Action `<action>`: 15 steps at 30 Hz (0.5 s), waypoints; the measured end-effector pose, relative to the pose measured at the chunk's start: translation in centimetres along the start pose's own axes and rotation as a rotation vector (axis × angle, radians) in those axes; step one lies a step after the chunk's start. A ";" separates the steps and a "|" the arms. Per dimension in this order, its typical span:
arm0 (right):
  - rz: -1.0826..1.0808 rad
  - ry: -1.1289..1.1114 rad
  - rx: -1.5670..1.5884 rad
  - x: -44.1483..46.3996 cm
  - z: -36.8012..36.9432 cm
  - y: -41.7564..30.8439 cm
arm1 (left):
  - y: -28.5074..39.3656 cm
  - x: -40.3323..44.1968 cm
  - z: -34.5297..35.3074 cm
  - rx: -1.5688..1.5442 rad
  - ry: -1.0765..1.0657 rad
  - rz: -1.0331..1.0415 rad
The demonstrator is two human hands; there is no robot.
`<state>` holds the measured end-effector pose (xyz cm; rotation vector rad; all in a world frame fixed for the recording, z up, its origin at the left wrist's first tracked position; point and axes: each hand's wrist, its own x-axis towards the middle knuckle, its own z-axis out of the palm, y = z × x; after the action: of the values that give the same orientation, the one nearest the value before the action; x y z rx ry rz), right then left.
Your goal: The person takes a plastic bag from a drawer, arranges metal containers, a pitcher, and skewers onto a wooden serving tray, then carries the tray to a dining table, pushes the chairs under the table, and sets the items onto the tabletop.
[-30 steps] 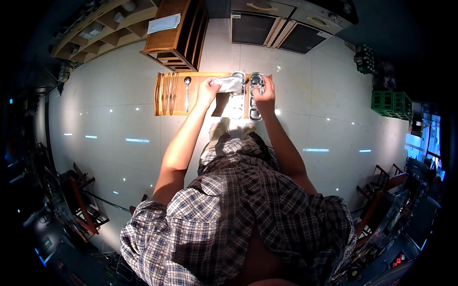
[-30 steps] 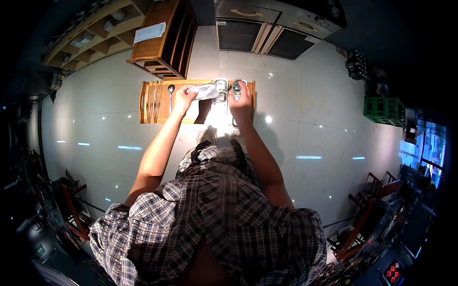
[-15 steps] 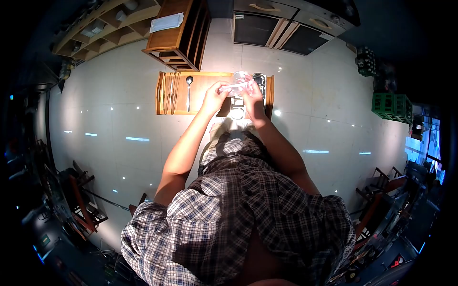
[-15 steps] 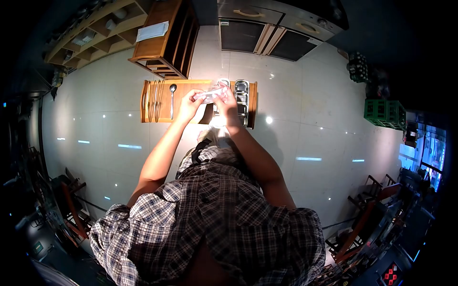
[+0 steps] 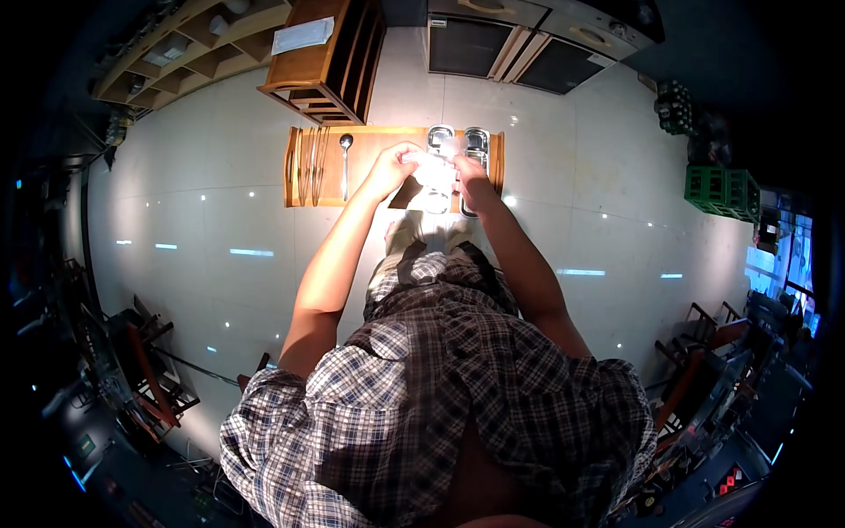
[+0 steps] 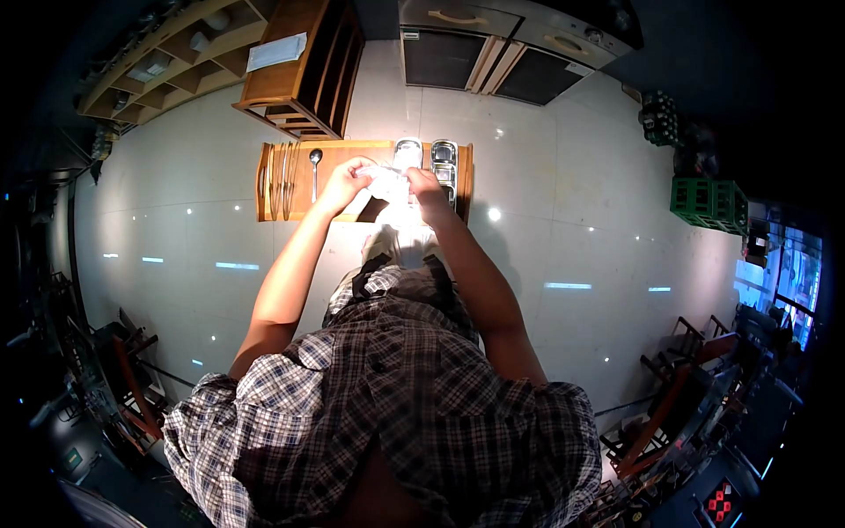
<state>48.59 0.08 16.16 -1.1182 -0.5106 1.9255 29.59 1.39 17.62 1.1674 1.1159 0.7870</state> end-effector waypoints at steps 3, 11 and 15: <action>0.065 0.050 -0.103 -0.2 -0.3 0.2 | -0.5 0.0 0.6 -0.054 -0.032 -0.014; -0.299 0.146 -0.531 -0.3 -1.2 1.6 | -0.3 0.1 2.3 -0.054 -0.073 0.036; -0.093 -0.184 -0.656 0.7 -3.9 2.0 | -0.6 0.4 2.6 0.030 -0.220 -0.075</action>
<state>50.79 -0.71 12.44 -1.2820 -1.3394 1.8308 32.15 0.78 16.97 1.1989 0.9855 0.5710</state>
